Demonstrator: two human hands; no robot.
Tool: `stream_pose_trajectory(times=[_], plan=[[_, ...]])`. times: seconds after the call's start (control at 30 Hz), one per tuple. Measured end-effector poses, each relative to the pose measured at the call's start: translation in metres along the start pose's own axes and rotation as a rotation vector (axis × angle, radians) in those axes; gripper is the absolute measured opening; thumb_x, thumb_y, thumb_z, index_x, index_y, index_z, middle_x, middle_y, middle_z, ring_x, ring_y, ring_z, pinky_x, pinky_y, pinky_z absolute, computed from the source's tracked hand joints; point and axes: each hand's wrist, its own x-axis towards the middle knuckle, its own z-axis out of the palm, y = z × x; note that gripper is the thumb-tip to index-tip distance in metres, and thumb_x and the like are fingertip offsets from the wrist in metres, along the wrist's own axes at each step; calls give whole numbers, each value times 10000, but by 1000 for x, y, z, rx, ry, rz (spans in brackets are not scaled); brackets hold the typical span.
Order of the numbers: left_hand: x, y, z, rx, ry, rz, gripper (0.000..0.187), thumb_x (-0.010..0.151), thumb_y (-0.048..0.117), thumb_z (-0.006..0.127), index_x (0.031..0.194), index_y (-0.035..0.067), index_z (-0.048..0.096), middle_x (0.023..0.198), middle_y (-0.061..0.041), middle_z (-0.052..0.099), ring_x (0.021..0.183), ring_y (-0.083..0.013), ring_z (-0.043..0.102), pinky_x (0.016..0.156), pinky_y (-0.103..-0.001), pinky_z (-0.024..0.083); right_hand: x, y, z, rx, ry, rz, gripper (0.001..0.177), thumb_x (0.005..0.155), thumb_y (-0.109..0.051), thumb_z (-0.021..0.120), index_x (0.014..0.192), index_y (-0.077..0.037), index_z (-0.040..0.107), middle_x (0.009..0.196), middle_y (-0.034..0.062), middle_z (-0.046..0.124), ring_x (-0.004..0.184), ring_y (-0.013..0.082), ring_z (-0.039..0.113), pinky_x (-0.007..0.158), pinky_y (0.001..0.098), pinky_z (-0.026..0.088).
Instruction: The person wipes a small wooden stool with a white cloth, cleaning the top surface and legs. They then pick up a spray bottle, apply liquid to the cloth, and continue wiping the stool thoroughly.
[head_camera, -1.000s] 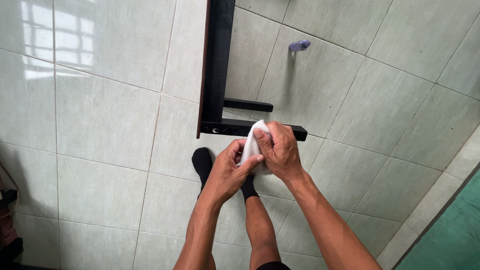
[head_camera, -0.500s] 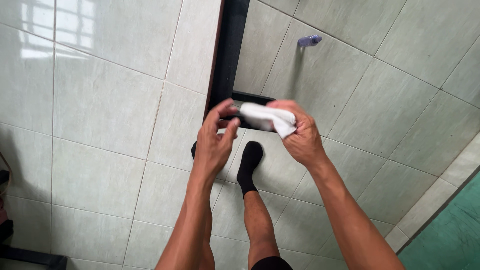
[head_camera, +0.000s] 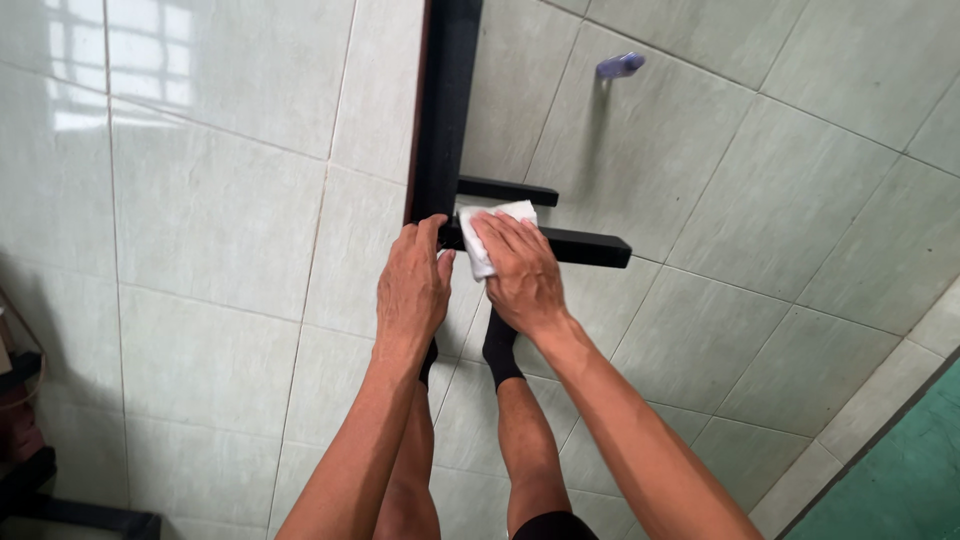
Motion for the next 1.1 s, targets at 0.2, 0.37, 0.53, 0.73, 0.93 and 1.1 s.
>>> stream_pose_trajectory(times=[0.2, 0.37, 0.53, 0.73, 0.93, 1.1], plan=[[13, 16, -2, 253, -104, -70, 427, 958, 119, 681, 1376, 122, 595, 936, -75, 594, 879, -251, 622, 773, -402, 514, -30, 62, -63, -62, -57, 201, 426, 838, 57, 544, 1229, -32, 688, 1268, 122, 726, 1271, 309, 644, 1133, 464, 444], [16, 19, 9, 306, -78, 356, 475, 921, -1, 610, 1391, 66, 586, 1238, -111, 630, 1165, -273, 599, 987, -412, 480, -23, 34, -19, -35, 54, 99, 449, 871, 33, 585, 1316, 25, 639, 1333, 197, 665, 1317, 359, 583, 1160, 467, 415], [17, 27, 47, 244, -318, 525, 528, 896, 1, 601, 1420, -12, 539, 1439, -166, 578, 1339, -279, 535, 1109, -448, 415, -41, 41, -28, -64, 7, -1, 585, 772, 16, 646, 1354, 45, 599, 1408, 218, 609, 1373, 370, 521, 1186, 503, 342], [4, 75, 119, 346, -330, 576, 541, 844, 20, 624, 1376, -46, 554, 1451, -208, 556, 1387, -314, 495, 1165, -447, 353, -79, 105, -71, -108, 25, 93, 549, 868, 19, 671, 1411, 7, 593, 1493, 148, 559, 1450, 295, 474, 1235, 461, 352], [0, 56, 133, 306, -186, 734, 409, 910, -4, 635, 1317, -45, 633, 1406, -189, 611, 1365, -309, 551, 1186, -461, 366, -80, 89, -63, -149, 101, 142, 589, 804, 24, 655, 1388, 39, 584, 1485, 187, 558, 1446, 333, 453, 1215, 484, 334], [10, 6, 85, 502, -163, 729, 361, 934, -14, 595, 1287, 14, 669, 1357, -163, 673, 1296, -261, 623, 1195, -443, 376, -48, 36, -19, -129, 157, 117, 569, 768, 16, 646, 1332, 28, 570, 1335, 212, 620, 1327, 364, 534, 1189, 495, 351]])
